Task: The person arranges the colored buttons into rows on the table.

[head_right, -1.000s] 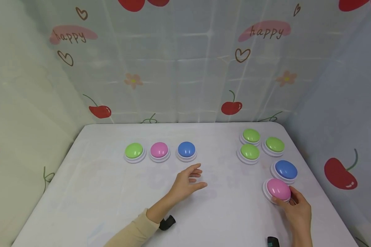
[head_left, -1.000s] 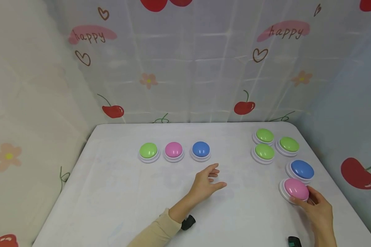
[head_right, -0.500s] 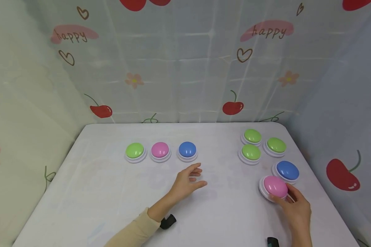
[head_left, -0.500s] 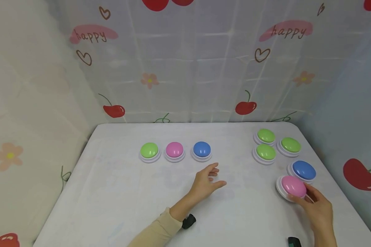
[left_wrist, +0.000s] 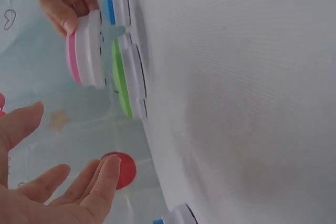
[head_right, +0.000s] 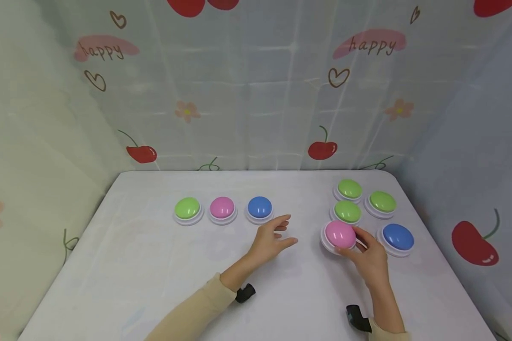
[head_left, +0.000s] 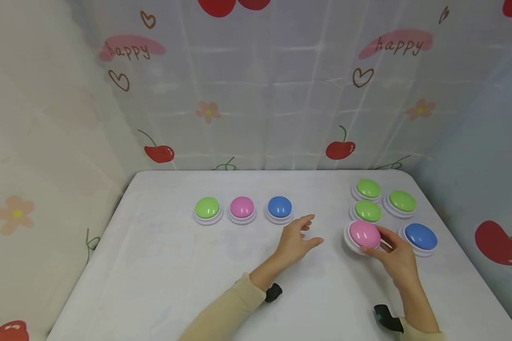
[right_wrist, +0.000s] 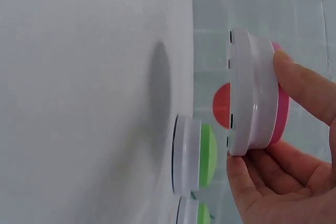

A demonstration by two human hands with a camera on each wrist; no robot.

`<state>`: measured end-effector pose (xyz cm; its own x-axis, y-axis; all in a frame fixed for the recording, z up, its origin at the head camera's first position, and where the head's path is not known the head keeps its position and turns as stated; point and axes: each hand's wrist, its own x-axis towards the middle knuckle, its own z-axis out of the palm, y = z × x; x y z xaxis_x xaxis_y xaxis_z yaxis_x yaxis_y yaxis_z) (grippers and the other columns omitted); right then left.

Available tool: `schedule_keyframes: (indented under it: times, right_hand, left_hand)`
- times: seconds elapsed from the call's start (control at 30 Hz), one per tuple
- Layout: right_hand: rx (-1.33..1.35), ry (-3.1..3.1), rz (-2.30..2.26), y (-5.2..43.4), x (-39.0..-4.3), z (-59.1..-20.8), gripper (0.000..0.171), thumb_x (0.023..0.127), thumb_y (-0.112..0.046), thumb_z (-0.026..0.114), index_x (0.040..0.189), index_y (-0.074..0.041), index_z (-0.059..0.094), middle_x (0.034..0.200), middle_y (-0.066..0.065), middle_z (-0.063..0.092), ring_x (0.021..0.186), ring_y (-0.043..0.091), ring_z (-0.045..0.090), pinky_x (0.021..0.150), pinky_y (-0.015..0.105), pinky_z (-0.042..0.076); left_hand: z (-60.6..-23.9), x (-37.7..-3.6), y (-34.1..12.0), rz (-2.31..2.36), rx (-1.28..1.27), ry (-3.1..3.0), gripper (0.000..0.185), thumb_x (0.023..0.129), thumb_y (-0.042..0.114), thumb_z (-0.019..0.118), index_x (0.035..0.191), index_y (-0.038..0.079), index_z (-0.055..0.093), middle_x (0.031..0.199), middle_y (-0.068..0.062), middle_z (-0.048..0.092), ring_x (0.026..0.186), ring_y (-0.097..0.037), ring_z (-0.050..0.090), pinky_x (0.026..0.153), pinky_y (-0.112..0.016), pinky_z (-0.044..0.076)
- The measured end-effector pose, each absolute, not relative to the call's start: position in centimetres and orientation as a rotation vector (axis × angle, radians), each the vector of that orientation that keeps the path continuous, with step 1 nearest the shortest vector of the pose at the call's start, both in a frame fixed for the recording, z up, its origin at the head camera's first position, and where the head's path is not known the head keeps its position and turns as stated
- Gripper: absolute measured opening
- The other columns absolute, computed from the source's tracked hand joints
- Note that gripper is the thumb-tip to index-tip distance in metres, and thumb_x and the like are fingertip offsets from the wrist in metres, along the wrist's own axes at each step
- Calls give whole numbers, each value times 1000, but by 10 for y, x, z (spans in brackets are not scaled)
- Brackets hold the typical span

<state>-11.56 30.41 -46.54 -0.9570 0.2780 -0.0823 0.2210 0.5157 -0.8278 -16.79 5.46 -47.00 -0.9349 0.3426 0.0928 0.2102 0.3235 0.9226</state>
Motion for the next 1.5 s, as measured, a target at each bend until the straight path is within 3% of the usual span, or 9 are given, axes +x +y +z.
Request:
schedule_keyframes:
  times: [0.33,0.5,0.87,1.5]
  right_hand:
    - [-137,-2686,1518,277,-156,-468,76,82,-14,79,145,2,41,145,26,44,132,43,45,97,31,44]
    - [-78,-2678,1552,270,-177,-471,72,80,-8,79,142,4,44,142,26,47,133,42,45,103,39,42]
    - [-27,-2683,1661,259,-215,-476,70,80,0,76,142,5,44,143,28,46,135,41,43,108,43,41]
    - [-40,-2758,1710,253,-242,-497,72,78,-1,77,142,4,44,144,28,47,135,43,44,109,51,42]
  left_hand:
    - [-482,-186,85,1473,416,2637,59,85,24,76,138,9,55,137,-11,58,130,-27,52,109,-37,44]
    - [-489,-200,93,1475,381,2716,57,84,21,77,135,7,57,132,-11,62,125,-26,56,107,-37,46]
    - [-498,-217,96,1642,258,2742,63,83,23,78,138,3,53,137,-13,59,128,-28,54,109,-39,44]
    - [-508,-228,98,1672,126,2827,44,83,3,73,125,-5,62,126,-17,65,122,-29,59,107,-39,46]
